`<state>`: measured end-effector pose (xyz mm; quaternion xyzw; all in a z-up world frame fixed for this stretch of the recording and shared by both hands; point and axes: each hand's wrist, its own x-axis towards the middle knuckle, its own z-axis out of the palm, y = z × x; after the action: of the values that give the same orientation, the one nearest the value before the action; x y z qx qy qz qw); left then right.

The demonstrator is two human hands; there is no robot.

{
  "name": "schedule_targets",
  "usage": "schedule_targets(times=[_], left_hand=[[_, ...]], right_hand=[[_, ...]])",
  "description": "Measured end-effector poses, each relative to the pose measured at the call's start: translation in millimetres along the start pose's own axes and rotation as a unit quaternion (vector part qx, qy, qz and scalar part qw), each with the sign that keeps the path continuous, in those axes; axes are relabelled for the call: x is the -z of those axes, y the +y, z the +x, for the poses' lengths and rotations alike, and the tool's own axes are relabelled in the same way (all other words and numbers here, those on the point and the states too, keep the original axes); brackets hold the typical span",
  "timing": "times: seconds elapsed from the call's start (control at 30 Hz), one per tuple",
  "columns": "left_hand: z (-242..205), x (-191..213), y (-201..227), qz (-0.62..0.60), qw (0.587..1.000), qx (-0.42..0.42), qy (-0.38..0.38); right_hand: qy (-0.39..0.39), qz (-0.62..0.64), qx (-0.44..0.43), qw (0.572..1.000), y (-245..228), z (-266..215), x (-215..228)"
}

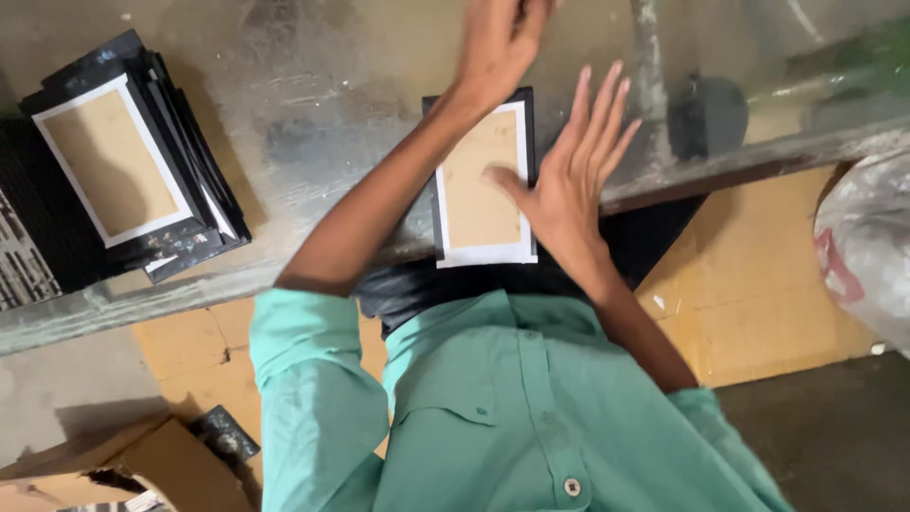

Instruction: The person places a white mat board onto a black frame base, presses the edges to secure it, and then places a printed photo on top. They repeat this process with multiple frames, stacking the completed units on the table.

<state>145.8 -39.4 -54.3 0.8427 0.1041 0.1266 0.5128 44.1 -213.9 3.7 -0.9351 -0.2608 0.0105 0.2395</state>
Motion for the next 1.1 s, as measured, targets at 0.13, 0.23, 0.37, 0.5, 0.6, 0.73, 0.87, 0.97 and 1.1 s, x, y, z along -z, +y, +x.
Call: schedule_targets(times=[0.13,0.23,0.37,0.5,0.6,0.73,0.87,0.97,1.1], left_hand=[[-49.1,37.3,15.9,0.263,0.95,-0.166,0.023],[-63.2,63.8,39.4,0.259,0.951,-0.163,-0.038],[-68.7,123.9,61.1,0.096,0.988,-0.019,-0.119],[-109.3,159.4,68.5,-0.205,0.977,0.056,-0.021],[-129.7,154.6,64.1,-0.058,0.972,-0.025,-0.225],[-140.9,124.3,56.8,-0.189,0.963,0.067,-0.183],[-151.7,107.0,51.5,-0.298,0.945,0.113,-0.076],[-156.7,96.9,53.0,-0.359,0.928,0.079,-0.067],[-156.2,82.8,53.1,-0.437,0.892,0.11,0.031]], right_hand=[[-0.073,0.074,0.032,0.994,-5.4,-26.1,6.5],[-0.076,0.071,0.043,0.994,-1.0,-30.4,4.6],[0.078,0.192,0.068,0.976,11.7,-24.9,5.2],[0.155,0.341,-0.006,0.927,33.4,-14.6,17.9],[0.01,0.66,-0.182,0.729,44.3,5.4,19.7],[-0.041,0.57,-0.058,0.819,41.9,16.3,18.4],[-0.02,0.543,-0.057,0.838,36.7,23.3,16.9],[-0.006,0.542,-0.086,0.836,37.7,29.4,19.9],[-0.073,0.602,-0.121,0.786,36.3,34.4,19.5]])
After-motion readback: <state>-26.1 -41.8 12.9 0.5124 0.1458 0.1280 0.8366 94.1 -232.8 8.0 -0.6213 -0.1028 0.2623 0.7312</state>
